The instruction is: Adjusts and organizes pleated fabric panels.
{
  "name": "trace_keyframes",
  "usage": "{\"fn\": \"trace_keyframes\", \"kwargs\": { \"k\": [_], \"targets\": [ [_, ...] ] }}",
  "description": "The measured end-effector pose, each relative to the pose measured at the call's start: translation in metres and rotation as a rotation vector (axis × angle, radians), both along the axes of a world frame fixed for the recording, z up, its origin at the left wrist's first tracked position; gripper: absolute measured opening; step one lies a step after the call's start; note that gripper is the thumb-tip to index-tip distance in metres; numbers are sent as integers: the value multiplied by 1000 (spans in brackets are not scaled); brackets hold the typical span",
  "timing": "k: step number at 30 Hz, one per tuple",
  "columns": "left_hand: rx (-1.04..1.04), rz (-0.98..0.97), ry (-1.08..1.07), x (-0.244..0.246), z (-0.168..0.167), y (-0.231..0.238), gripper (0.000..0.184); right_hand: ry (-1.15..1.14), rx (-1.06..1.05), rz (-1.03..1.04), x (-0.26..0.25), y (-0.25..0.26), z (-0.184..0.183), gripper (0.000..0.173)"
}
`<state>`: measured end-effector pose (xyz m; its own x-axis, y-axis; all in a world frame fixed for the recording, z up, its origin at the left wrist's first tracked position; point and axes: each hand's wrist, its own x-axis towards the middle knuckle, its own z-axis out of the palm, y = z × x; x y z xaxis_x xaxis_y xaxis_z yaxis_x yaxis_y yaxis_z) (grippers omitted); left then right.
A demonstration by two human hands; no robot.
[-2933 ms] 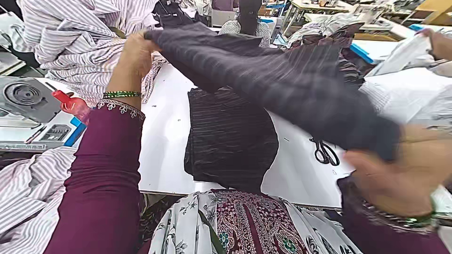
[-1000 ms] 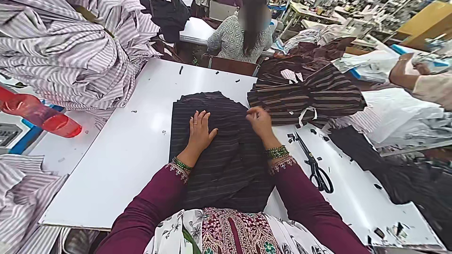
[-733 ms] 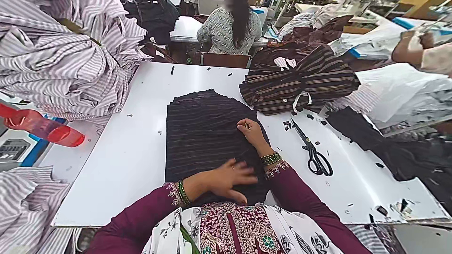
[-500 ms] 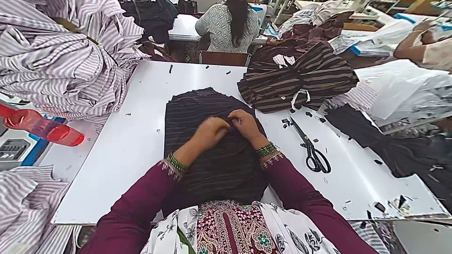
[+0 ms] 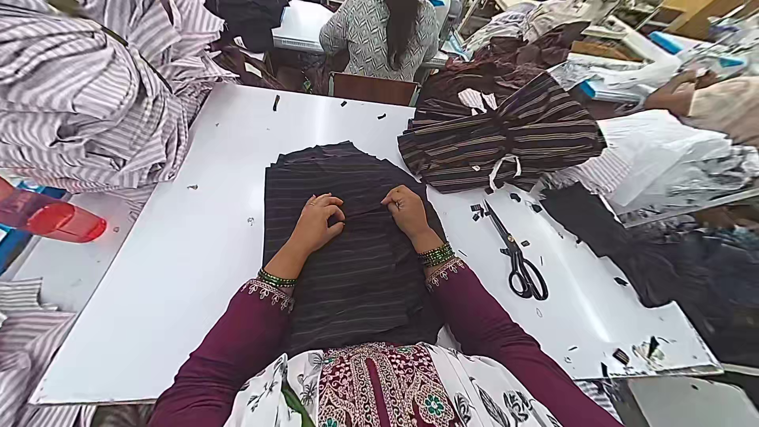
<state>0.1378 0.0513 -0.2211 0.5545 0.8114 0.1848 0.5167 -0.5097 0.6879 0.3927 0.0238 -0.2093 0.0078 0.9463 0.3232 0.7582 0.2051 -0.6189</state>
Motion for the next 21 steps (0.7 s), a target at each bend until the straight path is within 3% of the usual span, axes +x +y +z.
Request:
{"fn": "trace_keyframes", "kwargs": {
  "k": [4, 8, 11, 14, 17, 21],
  "targets": [
    [31, -20, -85, -1, -4, 1, 10, 130, 30, -15, 5, -4, 13, 22],
    [50, -11, -173, -3, -8, 0, 9, -25, -359, 280, 1, -12, 42, 26],
    [48, 81, -198, -1, -7, -2, 15, -81, -364, 251, -3, -6, 47, 23],
    [21, 172, -124, -1, -8, -5, 39, -74, -353, 178, -1, 2, 45, 28],
    [21, 195, -75, -1, -8, -7, 56, -141, -497, 195, -2, 4, 47, 37],
    [28, 233, -39, 0, -9, -7, 89, -177, -508, 212, -5, 3, 45, 26]
  ]
}}
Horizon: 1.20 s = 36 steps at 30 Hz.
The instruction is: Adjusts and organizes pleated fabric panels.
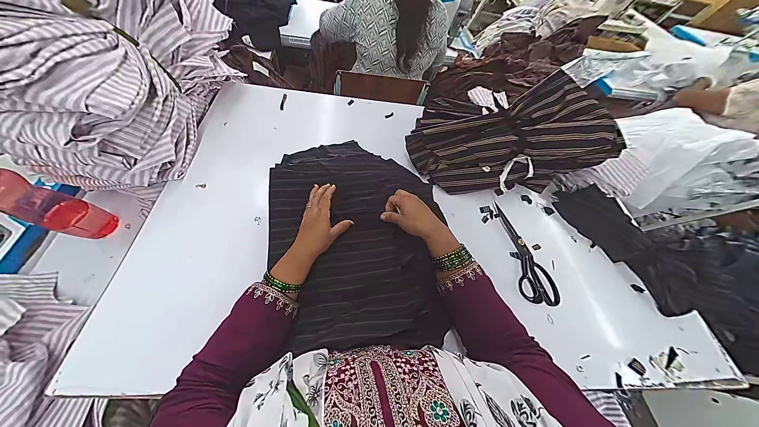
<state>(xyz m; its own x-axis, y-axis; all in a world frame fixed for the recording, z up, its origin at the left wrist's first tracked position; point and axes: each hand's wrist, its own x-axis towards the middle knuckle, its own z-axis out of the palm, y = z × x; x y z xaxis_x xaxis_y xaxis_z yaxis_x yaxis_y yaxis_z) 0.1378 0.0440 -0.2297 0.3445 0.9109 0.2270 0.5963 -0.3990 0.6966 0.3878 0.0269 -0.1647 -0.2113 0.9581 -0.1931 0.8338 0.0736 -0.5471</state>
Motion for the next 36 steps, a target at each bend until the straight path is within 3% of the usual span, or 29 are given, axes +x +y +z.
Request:
{"fn": "trace_keyframes", "kwargs": {
  "k": [2, 4, 8, 12, 16, 22, 30, 36],
  "targets": [
    [-10, 43, 143, 2, 2, -5, 110, 81, 88, -45, -1, 1, -2, 25],
    [-83, 58, 342, 5, 10, -19, 120, 104, 121, -74, -1, 5, -6, 28],
    [-153, -160, 510, 15, 25, -63, 112, 7, -32, -99, -6, 17, -4, 31],
    [-281, -423, 713, 43, 51, -49, 108, -4, -68, -203, -13, 18, 4, 26],
    [-281, -469, 702, 69, 55, -16, 113, 156, 34, -285, -6, 14, 24, 37],
    [-314, -366, 742, 87, 51, -21, 103, 177, 212, -267, -6, 13, 19, 13],
    [-293, -360, 735, 86, 50, -23, 93, -34, -61, -207, -34, 19, 12, 14],
    [-280, -368, 713, 85, 46, -23, 96, -9, 40, -295, -43, -1, 19, 9]
  ]
}}
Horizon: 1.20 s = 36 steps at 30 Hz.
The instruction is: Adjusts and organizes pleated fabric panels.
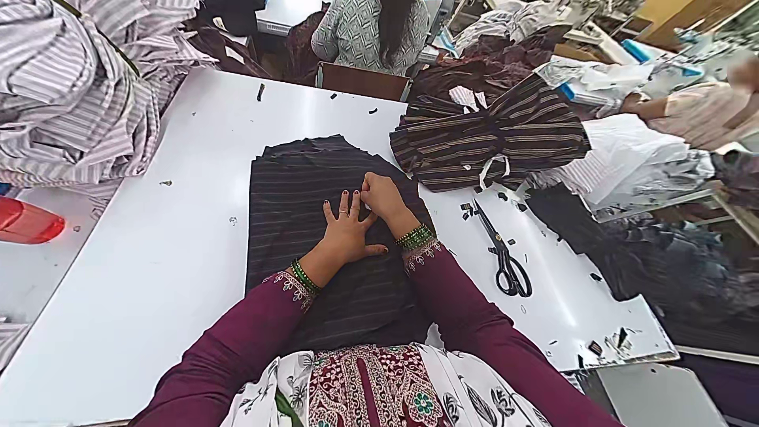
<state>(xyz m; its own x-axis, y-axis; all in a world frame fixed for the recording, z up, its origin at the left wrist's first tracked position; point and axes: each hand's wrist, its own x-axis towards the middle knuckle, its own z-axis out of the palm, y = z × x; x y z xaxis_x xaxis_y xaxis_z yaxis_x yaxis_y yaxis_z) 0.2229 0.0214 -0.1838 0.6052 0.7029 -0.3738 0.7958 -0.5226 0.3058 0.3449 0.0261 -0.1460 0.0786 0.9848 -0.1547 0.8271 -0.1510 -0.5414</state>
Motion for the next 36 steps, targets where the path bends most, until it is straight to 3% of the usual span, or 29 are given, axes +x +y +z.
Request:
{"fn": "trace_keyframes", "kwargs": {
  "k": [6, 11, 14, 16, 18, 21, 24, 26, 28, 30, 32, 35, 36],
  "targets": [
    [-9, 4, 17, 0, 2, 1, 96, 56, 97, -35, 12, 8, -4, 9],
    [-17, 6, 28, 1, 2, 0, 94, -59, -73, 61, 6, 18, -7, 8],
    [3, 12, 27, 1, 1, 2, 94, -74, 6, 34, -3, 4, 0, 9],
    [26, 12, 33, 1, -2, 3, 95, -58, 102, 18, 1, 22, -10, 13],
    [41, 27, 9, 0, -7, 6, 96, 125, 197, -49, 14, 33, -21, 22],
    [28, 57, -236, -17, -12, 4, 91, 570, 222, -242, 34, -17, -27, 32],
    [85, -11, -573, -37, -5, -33, 89, 921, 123, -428, 57, -65, -29, 26],
    [122, -180, -624, -49, 0, -73, 85, 1049, 77, -510, 71, -88, -39, 18],
    [76, -275, -586, -58, -1, -107, 64, 1081, 90, -531, 78, -114, -48, 9],
    [118, -215, -661, -65, -17, -125, 30, 1100, 138, -500, 82, -134, -55, 9],
    [33, -31, -760, -74, -20, -128, 26, 1088, 159, -454, 83, -144, -57, 10],
    [-314, 254, -908, -90, -10, -120, 13, 1030, 149, -405, 81, -150, -58, 13],
    [-421, 313, -968, -95, -9, -118, 18, 1009, 142, -392, 80, -150, -58, 14]
  ]
}}
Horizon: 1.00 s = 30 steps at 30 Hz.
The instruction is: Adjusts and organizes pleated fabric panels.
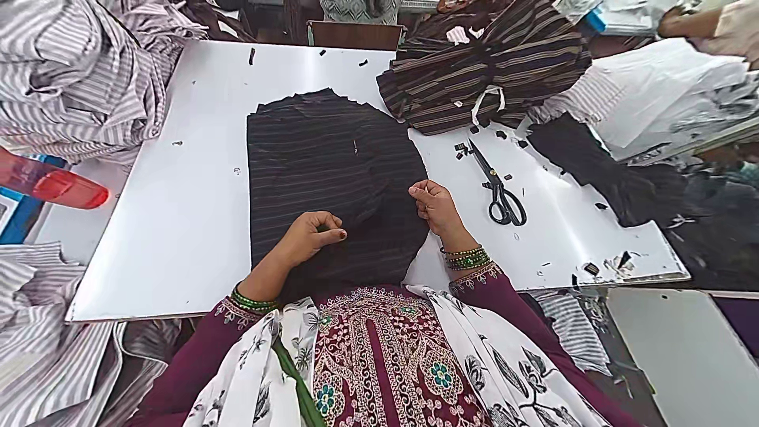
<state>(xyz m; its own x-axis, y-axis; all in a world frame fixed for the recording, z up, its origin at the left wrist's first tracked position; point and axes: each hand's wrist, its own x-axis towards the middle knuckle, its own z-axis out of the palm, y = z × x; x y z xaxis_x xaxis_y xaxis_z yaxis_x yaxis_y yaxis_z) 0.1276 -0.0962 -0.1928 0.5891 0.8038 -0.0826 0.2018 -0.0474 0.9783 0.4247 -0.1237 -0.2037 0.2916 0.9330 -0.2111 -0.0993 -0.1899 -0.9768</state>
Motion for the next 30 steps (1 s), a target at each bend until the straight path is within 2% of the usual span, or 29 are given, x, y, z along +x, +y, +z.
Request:
{"fn": "trace_keyframes", "kwargs": {
  "k": [3, 5, 6, 8, 10, 11, 13, 15, 16, 18, 19, 21, 24, 27, 30],
  "targets": [
    [-164, -43, -127, -11, -3, 3, 36, -41, -3, 34, -2, 0, -1, 16],
    [-151, -21, -124, -15, -3, 5, 35, -45, 1, 42, -2, 0, -2, 16],
    [-108, 63, -99, -20, -2, 7, 32, -40, 6, 43, -2, -1, -2, 16],
    [82, 376, 67, -36, 5, 24, 28, -19, 18, 38, 0, -4, 0, 17],
    [340, 612, 402, -59, 16, 49, 16, -38, 32, 27, 1, -9, 4, 18],
    [406, 612, 521, -67, 23, 59, 31, -82, 58, 28, 3, -10, 6, 17],
    [594, 455, 631, -62, 29, 74, 50, -221, 150, 70, 6, -4, 10, 13],
    [809, 176, 649, -29, 21, 74, 61, -473, 222, 236, 7, 4, 13, 6],
    [888, 46, 643, -7, 14, 70, 68, -638, 243, 352, 6, 11, 16, 9],
    [896, -150, 636, 32, 0, 63, 82, -957, 197, 580, -1, 27, 22, 18],
    [826, -225, 654, 46, -5, 60, 87, -1054, 184, 644, -4, 33, 22, 19],
    [665, -324, 722, 60, -12, 60, 93, -1135, 279, 614, -6, 37, 15, 16],
    [680, -216, 550, 52, -29, 58, 88, -1211, 527, 383, 6, 36, 3, 15],
    [709, -162, 460, 44, -37, 53, 73, -1189, 539, 209, 30, 31, 0, 13],
    [717, -276, 602, 48, -27, 51, 81, -1083, 492, 229, 37, 27, 8, 14]
  ]
}}
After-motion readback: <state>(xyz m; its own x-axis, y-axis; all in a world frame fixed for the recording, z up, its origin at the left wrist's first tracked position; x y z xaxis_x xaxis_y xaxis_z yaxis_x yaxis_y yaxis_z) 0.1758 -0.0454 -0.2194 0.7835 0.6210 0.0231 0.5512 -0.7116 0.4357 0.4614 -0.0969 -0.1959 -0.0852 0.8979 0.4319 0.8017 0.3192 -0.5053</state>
